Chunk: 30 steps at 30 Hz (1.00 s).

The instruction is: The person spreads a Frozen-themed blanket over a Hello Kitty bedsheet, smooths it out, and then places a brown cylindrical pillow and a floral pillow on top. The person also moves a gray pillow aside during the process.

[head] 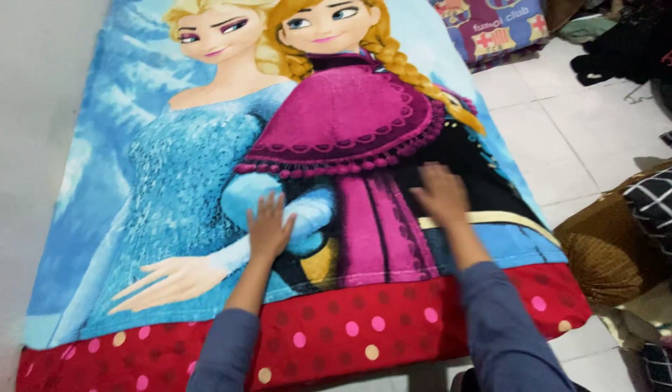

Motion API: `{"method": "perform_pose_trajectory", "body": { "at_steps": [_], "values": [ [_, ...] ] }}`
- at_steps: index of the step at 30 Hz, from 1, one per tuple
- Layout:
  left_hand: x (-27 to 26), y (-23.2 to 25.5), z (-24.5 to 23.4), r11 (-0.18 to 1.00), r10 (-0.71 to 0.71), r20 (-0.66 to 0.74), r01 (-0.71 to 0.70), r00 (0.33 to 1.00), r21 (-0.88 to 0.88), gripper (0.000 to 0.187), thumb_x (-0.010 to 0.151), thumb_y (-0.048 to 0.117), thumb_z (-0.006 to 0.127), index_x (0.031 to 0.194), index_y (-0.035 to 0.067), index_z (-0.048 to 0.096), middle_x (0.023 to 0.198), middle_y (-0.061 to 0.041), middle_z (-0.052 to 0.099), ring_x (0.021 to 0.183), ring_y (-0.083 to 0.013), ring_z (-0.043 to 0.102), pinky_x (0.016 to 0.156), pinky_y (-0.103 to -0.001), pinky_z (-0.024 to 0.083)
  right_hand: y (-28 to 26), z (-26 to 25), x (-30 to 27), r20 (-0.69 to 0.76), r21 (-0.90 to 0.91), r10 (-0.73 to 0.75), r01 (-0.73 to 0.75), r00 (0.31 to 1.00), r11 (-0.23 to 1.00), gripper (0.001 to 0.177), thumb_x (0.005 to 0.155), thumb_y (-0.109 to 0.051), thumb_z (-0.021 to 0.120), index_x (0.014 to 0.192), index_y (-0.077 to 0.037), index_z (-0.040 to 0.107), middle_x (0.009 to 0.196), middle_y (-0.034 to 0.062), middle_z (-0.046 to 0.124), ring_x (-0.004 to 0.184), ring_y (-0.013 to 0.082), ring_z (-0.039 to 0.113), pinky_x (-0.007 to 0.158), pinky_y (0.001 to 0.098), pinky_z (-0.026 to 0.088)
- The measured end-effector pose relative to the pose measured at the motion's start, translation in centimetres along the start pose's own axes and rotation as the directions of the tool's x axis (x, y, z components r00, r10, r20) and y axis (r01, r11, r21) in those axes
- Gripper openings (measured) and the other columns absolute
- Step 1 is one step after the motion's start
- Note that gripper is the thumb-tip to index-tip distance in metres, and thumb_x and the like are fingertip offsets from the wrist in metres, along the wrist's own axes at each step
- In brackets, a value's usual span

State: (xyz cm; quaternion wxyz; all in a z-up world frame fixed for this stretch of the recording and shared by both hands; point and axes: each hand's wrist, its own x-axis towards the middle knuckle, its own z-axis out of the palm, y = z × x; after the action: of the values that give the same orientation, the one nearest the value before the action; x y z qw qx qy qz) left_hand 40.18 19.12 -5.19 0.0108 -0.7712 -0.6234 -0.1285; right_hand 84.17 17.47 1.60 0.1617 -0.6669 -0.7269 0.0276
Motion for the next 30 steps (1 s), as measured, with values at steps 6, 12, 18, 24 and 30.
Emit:
{"method": "perform_pose_trajectory", "body": {
  "at_steps": [6, 12, 18, 24, 30],
  "values": [
    [-1.4, 1.4, -1.6, 0.979, -0.188, -0.07, 0.192, 0.98, 0.069, 0.065, 0.099, 0.053, 0.048, 0.153, 0.017, 0.046, 0.164, -0.012, 0.036, 0.153, -0.0365, 0.029, 0.117, -0.07, 0.019, 17.6, 2.9, -1.7, -0.36, -0.231, 0.538, -0.631, 0.762, 0.74, 0.072, 0.094, -0.05, 0.062, 0.142, 0.0, 0.049, 0.149, 0.0179, 0.049, 0.138, 0.04, 0.044, 0.104, 0.0761, 0.03],
    [1.3, 8.1, 1.9, 0.976, -0.17, -0.079, 0.179, 0.982, 0.127, 0.066, 0.097, 0.042, 0.052, 0.155, 0.011, 0.043, 0.166, -0.014, 0.033, 0.153, -0.0375, 0.027, 0.117, -0.069, 0.019, -4.8, -3.3, 1.4, -0.022, 0.036, 0.182, -0.181, 0.983, 0.983, 0.071, 0.095, -0.04, 0.064, 0.152, -0.003, 0.043, 0.158, 0.0195, 0.043, 0.151, 0.0397, 0.036, 0.121, 0.0617, 0.03],
    [0.7, 12.4, 1.7, 0.999, -0.018, -0.137, 0.023, 0.99, 0.037, 0.067, 0.096, 0.039, 0.051, 0.158, 0.016, 0.038, 0.166, -0.013, 0.032, 0.154, -0.0342, 0.026, 0.119, -0.069, 0.016, -7.3, 6.1, 0.0, -0.011, 0.061, -0.238, 0.238, 0.971, 0.969, 0.08, 0.096, -0.055, 0.054, 0.156, -0.005, 0.036, 0.165, 0.015, 0.032, 0.154, 0.0328, 0.024, 0.122, 0.0572, 0.016],
    [1.0, 12.5, 1.0, 0.998, -0.026, -0.116, 0.033, 0.993, 0.055, 0.066, 0.097, 0.039, 0.051, 0.158, 0.016, 0.037, 0.166, -0.012, 0.031, 0.154, -0.0344, 0.026, 0.118, -0.068, 0.014, -5.0, 6.8, 1.8, -0.035, 0.083, -0.07, 0.073, 0.997, 0.994, 0.085, 0.096, -0.058, 0.052, 0.154, 0.001, 0.035, 0.163, 0.0205, 0.031, 0.153, 0.0334, 0.024, 0.122, 0.0513, 0.016],
    [-1.3, 10.7, 0.7, 1.0, 0.011, -0.064, -0.011, 0.998, 0.009, 0.068, 0.099, 0.044, 0.052, 0.158, 0.016, 0.037, 0.166, -0.015, 0.031, 0.153, -0.0362, 0.026, 0.12, -0.064, 0.015, -7.4, 7.0, 0.6, -0.049, -0.041, -0.039, 0.037, 0.998, 0.998, 0.075, 0.098, -0.049, 0.052, 0.153, 0.0, 0.039, 0.161, 0.0189, 0.035, 0.15, 0.039, 0.03, 0.119, 0.0581, 0.02]
  ]
}}
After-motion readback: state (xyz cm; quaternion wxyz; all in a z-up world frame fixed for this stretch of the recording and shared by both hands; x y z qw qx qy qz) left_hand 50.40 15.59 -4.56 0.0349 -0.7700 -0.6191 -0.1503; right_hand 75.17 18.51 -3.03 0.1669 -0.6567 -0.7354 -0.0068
